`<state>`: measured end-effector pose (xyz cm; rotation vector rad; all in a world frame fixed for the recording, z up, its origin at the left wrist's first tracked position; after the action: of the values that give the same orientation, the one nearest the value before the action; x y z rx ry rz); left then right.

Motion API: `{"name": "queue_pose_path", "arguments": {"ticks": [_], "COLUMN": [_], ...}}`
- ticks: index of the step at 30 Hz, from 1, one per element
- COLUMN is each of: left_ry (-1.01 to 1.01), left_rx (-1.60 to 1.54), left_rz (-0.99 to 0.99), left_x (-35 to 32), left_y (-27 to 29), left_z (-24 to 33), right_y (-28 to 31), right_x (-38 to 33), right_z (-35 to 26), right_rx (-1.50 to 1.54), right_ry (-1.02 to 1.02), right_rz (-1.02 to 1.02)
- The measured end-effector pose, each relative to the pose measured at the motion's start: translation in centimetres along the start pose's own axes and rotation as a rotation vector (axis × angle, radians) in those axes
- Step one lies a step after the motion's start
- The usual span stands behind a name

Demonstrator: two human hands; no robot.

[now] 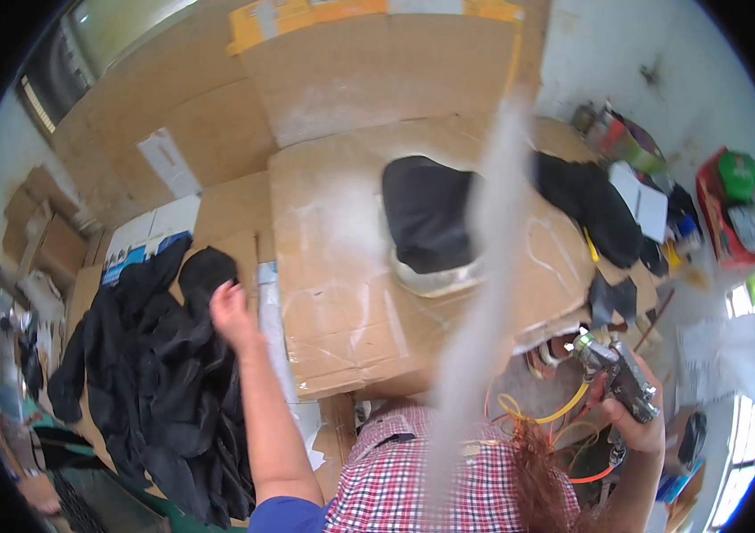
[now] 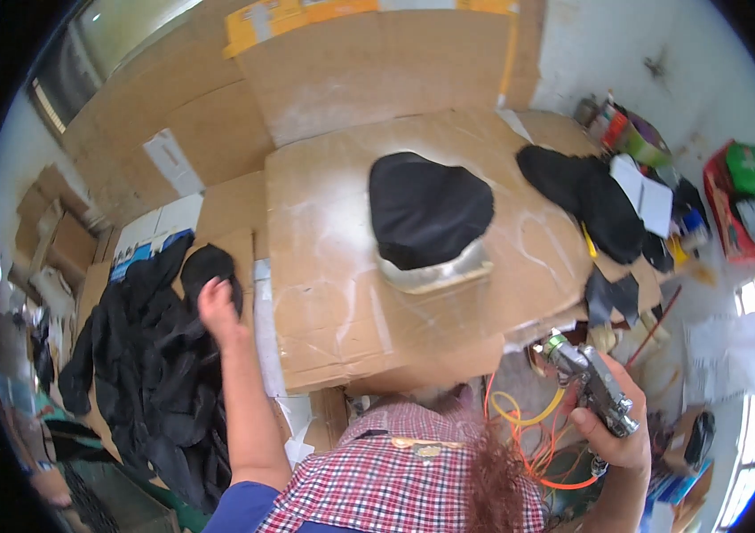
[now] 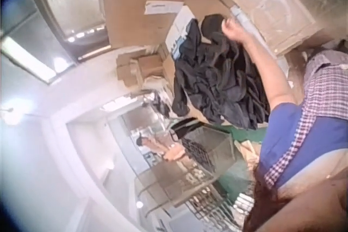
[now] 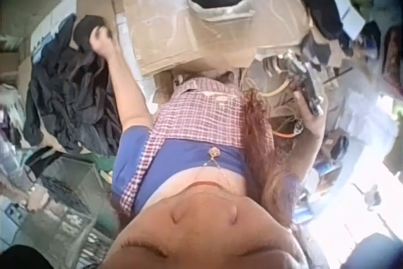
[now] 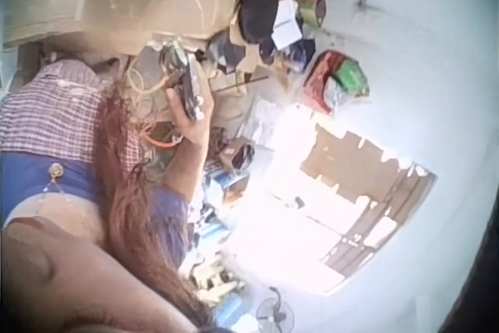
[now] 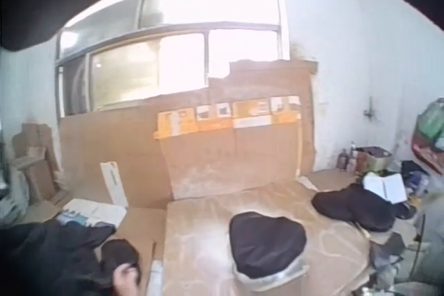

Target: The recorder is spraying glue onto fabric pieces, likely for manufacturing upholstery.

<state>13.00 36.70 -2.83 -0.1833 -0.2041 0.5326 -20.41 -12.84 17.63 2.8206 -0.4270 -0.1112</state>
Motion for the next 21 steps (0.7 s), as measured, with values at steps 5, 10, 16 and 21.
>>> {"name": "queue_pose_path", "arguments": {"ticks": [5,10,16,21], "left_ry": [-0.669,-0.915,-0.883,-0.741], "left_rx": [0.621,0.799,0.825,0.779], "left_rz": [-0.855,-0.875,-0.918,-0.888], "left_x": [-17.2,-18.4,-16.9,-15.9], "left_y": [-24.8,-30.0,-30.4,-29.8], "left_z": [4.4,4.0,3.1,2.2], "right_y": [5.7,6.3,4.7,4.7], "right_x": [-6.5,-11.6,-13.1,-12.9], "right_z": [1.7,2.6,-0.3,-1.6], "right_rx": [0.105,0.226,-0.079,-0.121], "right_ry": [-0.011,0.024,0.048,-0.010], "right_rz": [0.299,0.376,0.267,0.322]}}
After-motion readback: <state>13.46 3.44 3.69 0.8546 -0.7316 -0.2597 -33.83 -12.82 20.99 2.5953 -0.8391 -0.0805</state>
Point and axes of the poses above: each hand's wrist, its own x-axis towards the middle knuckle, its own y-axis out of the back of the hand, z = x × y, the point moved 10 cm from there along x, towards the middle knuckle, and after that the axes turned 1 degree about -z, right-handed, at the moved point
